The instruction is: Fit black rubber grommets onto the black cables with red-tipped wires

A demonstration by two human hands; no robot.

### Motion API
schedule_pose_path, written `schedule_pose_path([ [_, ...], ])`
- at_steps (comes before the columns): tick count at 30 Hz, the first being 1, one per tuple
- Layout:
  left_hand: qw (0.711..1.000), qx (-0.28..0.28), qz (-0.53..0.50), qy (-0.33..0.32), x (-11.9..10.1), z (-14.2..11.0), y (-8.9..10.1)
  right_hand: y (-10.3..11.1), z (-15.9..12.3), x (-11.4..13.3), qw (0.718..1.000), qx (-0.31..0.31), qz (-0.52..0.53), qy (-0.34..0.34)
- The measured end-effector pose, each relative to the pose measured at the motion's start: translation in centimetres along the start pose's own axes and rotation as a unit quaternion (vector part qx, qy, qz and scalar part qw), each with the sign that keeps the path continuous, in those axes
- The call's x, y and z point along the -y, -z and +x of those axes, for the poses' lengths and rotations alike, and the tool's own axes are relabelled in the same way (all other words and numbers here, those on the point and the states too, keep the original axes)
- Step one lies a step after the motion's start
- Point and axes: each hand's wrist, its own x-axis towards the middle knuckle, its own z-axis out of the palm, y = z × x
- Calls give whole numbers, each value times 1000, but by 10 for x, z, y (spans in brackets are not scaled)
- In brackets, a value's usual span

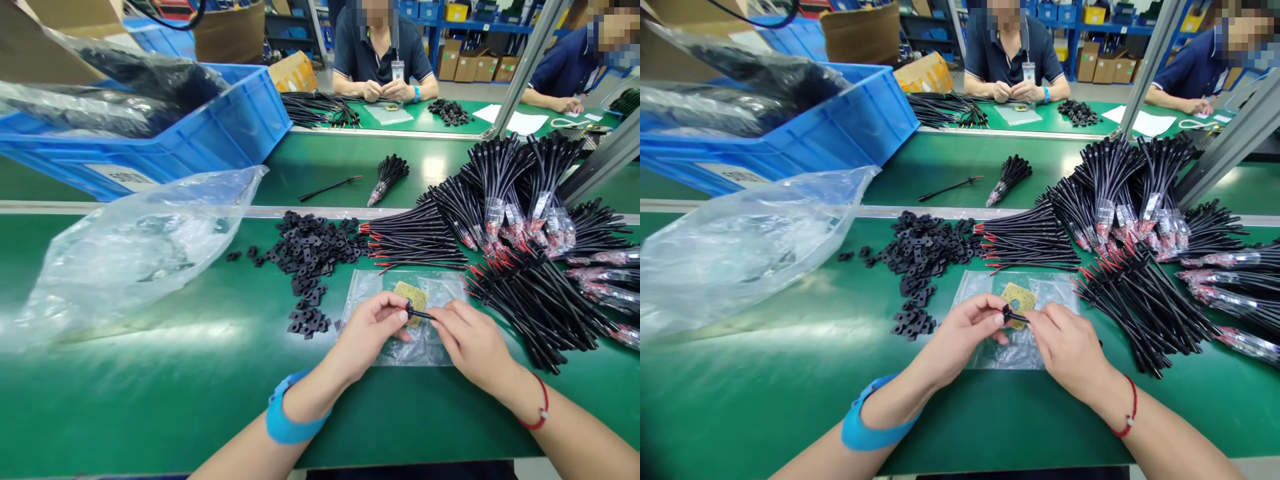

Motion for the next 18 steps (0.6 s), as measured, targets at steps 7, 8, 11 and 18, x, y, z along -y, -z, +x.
schedule_pose_path([
  [7, 990, 7, 135, -39, 3, -2, 2, 2, 2, 3, 995, 87, 14, -38],
  [8, 985, 9, 163, -54, 2, -2, 3, 2, 3, 2, 991, 115, 47, -54],
  [11, 963, 33, 244, -107, -2, -3, 5, 4, 3, 0, 963, 186, 166, -103],
  [18, 878, 84, 411, -230, -7, -7, 9, -1, 1, -5, 850, 212, 439, -200],
])
